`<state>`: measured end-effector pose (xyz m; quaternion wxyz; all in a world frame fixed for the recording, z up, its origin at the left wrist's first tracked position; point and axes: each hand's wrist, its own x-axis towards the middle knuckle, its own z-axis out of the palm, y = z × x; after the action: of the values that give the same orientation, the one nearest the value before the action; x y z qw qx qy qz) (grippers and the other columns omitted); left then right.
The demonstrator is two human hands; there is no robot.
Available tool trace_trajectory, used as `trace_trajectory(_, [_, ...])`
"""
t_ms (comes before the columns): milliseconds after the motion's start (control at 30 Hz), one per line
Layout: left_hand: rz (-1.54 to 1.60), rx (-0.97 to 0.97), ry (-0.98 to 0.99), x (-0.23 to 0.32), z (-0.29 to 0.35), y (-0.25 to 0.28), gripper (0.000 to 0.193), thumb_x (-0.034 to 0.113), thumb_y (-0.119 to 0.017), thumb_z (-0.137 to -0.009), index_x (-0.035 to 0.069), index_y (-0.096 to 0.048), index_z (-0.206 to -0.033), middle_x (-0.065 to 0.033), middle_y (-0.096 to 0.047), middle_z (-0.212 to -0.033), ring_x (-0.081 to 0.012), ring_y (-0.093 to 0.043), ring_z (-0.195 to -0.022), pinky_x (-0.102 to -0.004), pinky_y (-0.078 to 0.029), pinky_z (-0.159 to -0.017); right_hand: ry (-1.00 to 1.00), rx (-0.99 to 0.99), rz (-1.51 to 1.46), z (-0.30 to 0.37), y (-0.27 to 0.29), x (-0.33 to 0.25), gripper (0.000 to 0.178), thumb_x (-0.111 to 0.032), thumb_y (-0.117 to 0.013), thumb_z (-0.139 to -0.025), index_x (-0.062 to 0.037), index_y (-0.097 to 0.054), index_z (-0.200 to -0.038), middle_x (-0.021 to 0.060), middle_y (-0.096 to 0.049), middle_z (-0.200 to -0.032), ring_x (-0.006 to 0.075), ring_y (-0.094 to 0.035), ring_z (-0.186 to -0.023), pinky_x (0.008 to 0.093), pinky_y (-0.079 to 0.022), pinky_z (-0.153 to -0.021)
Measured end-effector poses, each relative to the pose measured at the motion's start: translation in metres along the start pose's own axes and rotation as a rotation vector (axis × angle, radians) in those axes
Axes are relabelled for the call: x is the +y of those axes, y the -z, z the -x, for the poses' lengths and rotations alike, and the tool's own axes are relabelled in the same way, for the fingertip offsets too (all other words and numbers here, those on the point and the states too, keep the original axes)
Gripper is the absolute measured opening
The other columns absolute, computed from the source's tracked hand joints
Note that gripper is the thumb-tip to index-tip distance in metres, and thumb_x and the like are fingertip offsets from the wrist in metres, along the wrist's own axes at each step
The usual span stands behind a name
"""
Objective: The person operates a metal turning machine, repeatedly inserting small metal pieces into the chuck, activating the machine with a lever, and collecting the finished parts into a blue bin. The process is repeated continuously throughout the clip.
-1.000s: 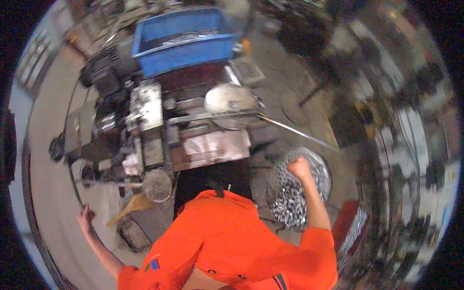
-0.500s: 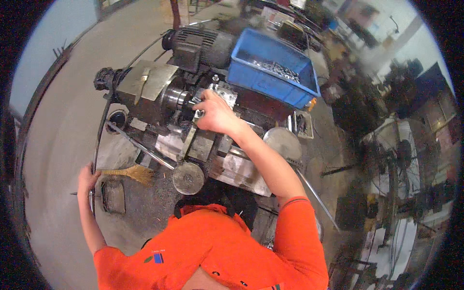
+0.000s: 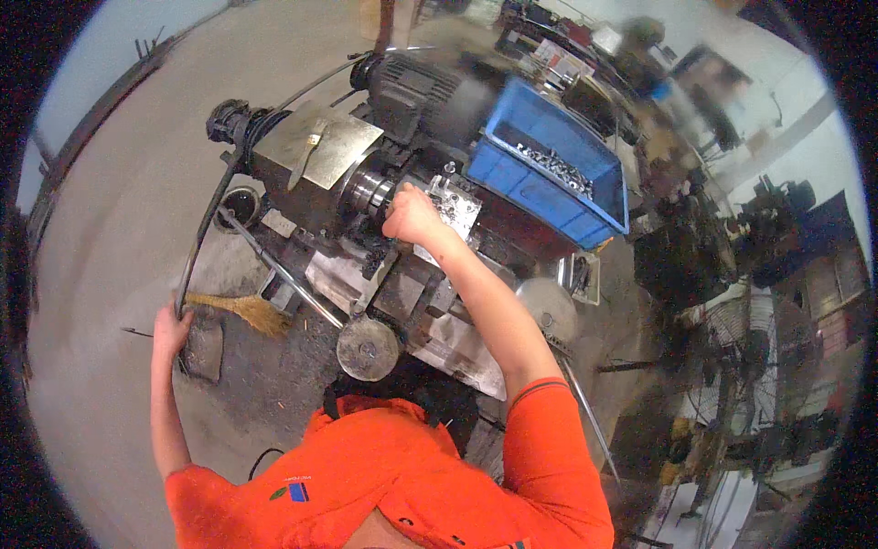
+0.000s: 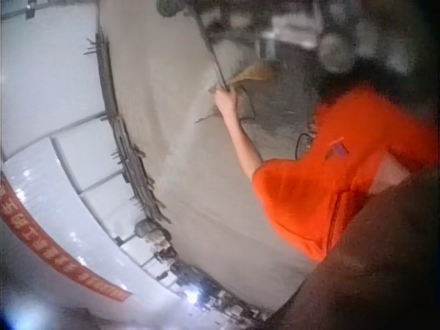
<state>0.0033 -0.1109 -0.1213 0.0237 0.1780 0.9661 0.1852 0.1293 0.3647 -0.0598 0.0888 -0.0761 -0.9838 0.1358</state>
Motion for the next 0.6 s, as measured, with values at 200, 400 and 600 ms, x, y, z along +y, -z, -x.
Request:
trace_trajectory(200, [-0.017,0.041,0.001,0.013,0.002,0.006,0.027,0.019,-0.061,-0.070,-0.003,-0.054,-0.085,-0.0245,-0.057,-0.075,-0.0404,-0.055,-0.075,-0.0459,-0.044,-0.066,0.138,0.118,-0.248,-0.004,0.001,0.008,0.016,-0.012,-0.056,-0.048,-0.0056,-0.064,-0.060,0.0137,-0.061,-0.068,0.0335,-0.054,-0.072,0.0379,-0.044,-0.068])
trace_trajectory(400, [-0.090,0.009,0.050,0.009,-0.004,0.006,0.022,0.017,-0.059,-0.071,-0.001,-0.056,-0.083,-0.0226,-0.058,-0.074,-0.0401,-0.055,-0.074,-0.0467,-0.044,-0.067,-0.186,0.019,-0.267,-0.021,0.009,-0.012,0.016,-0.015,-0.056,-0.053,0.0011,-0.056,-0.055,0.0173,-0.049,-0.051,0.0300,-0.048,-0.045,0.0326,-0.042,-0.049])
trace_trajectory(600, [-0.408,0.006,0.058,-0.027,-0.031,0.015,0.019,0.020,-0.059,-0.070,0.002,-0.057,-0.076,-0.0193,-0.058,-0.070,-0.0347,-0.058,-0.070,-0.0437,-0.046,-0.064,-0.284,0.171,-0.270,-0.018,0.007,-0.016,0.024,-0.021,-0.056,-0.049,0.0025,-0.053,-0.050,0.0205,-0.050,-0.052,0.0343,-0.053,-0.050,0.0380,-0.042,-0.050])
